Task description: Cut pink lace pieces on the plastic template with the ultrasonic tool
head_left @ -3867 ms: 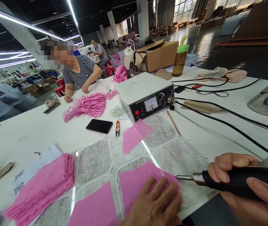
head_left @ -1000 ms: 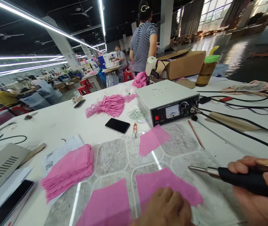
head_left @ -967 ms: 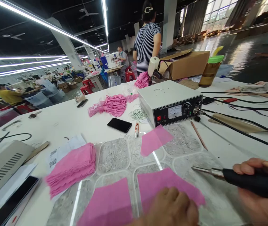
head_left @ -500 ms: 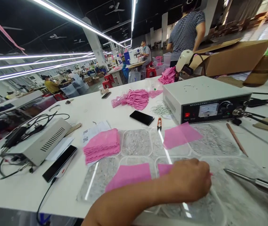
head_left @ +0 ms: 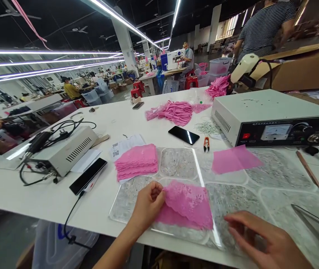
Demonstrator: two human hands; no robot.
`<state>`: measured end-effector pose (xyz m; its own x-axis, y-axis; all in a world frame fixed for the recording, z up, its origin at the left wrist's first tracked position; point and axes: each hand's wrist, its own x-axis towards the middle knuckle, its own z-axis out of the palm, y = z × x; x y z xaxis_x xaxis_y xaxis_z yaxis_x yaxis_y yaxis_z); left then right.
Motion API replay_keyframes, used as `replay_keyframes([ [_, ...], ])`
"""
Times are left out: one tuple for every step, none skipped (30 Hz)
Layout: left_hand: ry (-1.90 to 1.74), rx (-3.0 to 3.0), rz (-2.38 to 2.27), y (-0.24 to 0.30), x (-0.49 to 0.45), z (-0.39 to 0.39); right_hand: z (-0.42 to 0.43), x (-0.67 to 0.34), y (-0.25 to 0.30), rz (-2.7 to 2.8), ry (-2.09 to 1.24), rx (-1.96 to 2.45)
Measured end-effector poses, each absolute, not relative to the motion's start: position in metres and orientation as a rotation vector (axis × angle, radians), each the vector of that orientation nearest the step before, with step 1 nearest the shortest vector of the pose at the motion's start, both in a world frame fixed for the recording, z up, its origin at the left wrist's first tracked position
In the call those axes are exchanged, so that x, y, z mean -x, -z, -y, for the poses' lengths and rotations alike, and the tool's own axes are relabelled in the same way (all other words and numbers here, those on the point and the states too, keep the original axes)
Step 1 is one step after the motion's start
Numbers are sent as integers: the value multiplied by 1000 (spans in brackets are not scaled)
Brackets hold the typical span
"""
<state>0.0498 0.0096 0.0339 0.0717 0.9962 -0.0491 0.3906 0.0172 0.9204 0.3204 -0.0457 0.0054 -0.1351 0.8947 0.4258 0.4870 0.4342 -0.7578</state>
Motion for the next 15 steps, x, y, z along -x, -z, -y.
replay_keyframes([
  [-919, -1483, -1457, -32, -46, -6, 39, -312, -9, 1895, -517, 1140],
  [-929, -1464, -1464, -30, -42, -4, 33, -305, -10, 1980, -458, 1113],
  [-936, -1448, -1470, -30, -39, -2, 29, -300, -9, 2043, -389, 1093],
  [-940, -1434, -1477, -29, -36, 0, 26, -296, -6, 2092, -319, 1074],
  [-943, -1424, -1483, -29, -33, 0, 24, -293, -3, 2130, -266, 1055],
  [-944, -1416, -1489, -29, -30, 1, 23, -291, 1, 2155, -229, 1028],
  [-943, -1409, -1495, -30, -28, 1, 22, -290, 4, 2175, -213, 1004],
  [-940, -1403, -1498, -30, -26, 1, 22, -290, 6, 2192, -214, 983],
  [-935, -1397, -1498, -30, -24, 1, 22, -290, 8, 2207, -224, 970],
  [-928, -1392, -1495, -30, -24, 0, 22, -290, 8, 2223, -237, 964],
  [-920, -1387, -1488, -29, -23, 0, 22, -290, 7, 2238, -247, 962],
  [-912, -1382, -1478, -28, -24, 0, 22, -289, 6, 2252, -251, 961],
  [-903, -1377, -1464, -27, -24, -1, 22, -288, 5, 2264, -244, 960],
  [-894, -1373, -1449, -26, -25, -1, 22, -286, 4, 2275, -230, 950],
  [-885, -1370, -1435, -24, -26, -1, 21, -285, 3, 2286, -214, 937],
])
